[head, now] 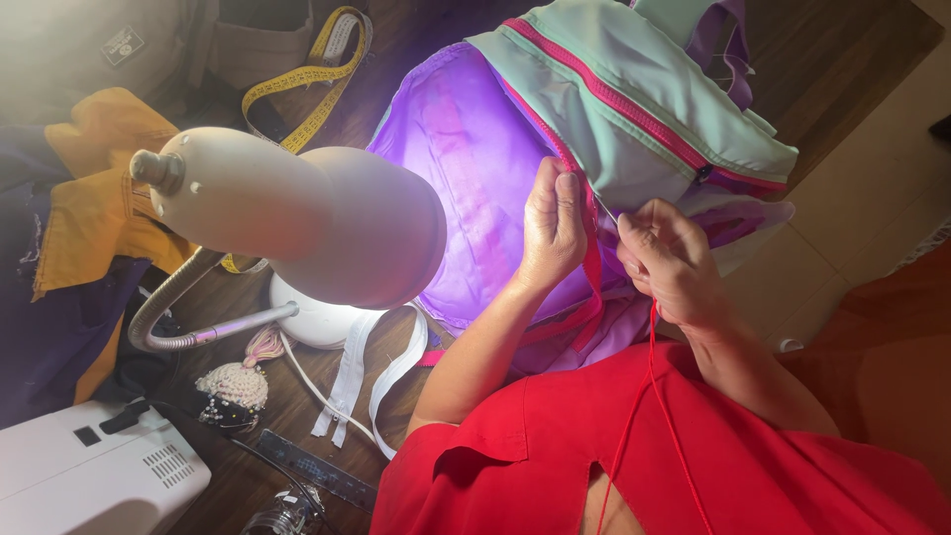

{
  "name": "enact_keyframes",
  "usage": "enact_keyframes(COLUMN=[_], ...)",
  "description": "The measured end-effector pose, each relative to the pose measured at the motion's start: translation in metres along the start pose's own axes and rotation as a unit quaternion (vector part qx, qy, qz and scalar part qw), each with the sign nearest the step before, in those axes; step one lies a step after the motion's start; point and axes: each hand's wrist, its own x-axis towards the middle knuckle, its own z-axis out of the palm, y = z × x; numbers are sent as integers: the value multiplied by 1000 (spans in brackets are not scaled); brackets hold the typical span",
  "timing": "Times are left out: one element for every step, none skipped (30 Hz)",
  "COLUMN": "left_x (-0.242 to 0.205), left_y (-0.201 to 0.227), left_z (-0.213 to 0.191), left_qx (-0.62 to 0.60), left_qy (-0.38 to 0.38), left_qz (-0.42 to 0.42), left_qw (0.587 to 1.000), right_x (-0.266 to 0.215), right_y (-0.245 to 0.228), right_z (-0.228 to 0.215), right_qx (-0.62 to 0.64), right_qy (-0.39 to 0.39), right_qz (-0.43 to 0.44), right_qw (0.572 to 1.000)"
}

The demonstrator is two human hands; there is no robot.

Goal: Hand-sewing a purple backpack to repair or attach a component using a needle and thread.

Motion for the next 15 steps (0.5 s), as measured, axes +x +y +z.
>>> enact_keyframes(left_x=[0, 1, 1, 1, 1, 1, 1, 1, 2, 0, -1, -1, -1, -1, 0], left_y=[3, 6, 9, 11, 13, 16, 13, 10, 8, 4, 0, -4, -4, -4, -4], left_z=[1, 1, 2, 2, 2, 3, 2, 1, 0, 0, -1, -2, -2, -2, -2], left_qx=[0, 2, 3, 3, 6, 10, 10, 22, 34, 34, 38, 42, 42, 43, 44], left_qy=[-1, 0, 0, 0, 1, 2, 3, 5, 6, 5, 5, 4, 5, 4, 3], left_qz=[1, 0, 0, 1, -2, -5, -5, 0, 4, 4, 2, 0, 0, -1, -2], left_qw=[1000, 1000, 1000, 1000, 1000, 1000, 1000, 1000, 999, 999, 999, 999, 999, 999, 999], right_x=[2, 3, 5, 5, 4, 4, 4, 4, 4, 4, 5, 6, 8, 10, 12], right_y=[2, 4, 6, 4, 1, -1, -1, -1, -1, 2, 5, 8, 12, 15, 18], right_z=[-1, -1, -2, -1, 1, 2, 4, 6, 8, 8, 9, 11, 9, 8, 6], right_qx=[1, 0, -1, -1, -4, -7, -8, -10, -13, -12, -16, -20, -20, -26, -32], right_qy=[0, -2, -5, -6, -2, 1, 0, 3, 7, 7, 12, 17, 17, 17, 17], right_qz=[-1, -1, -2, -2, -4, -5, -5, -15, -25, -25, -34, -42, -42, -52, -63], right_qw=[1000, 1000, 1000, 1000, 1000, 1000, 1000, 1000, 1000, 1000, 999, 999, 999, 998, 997])
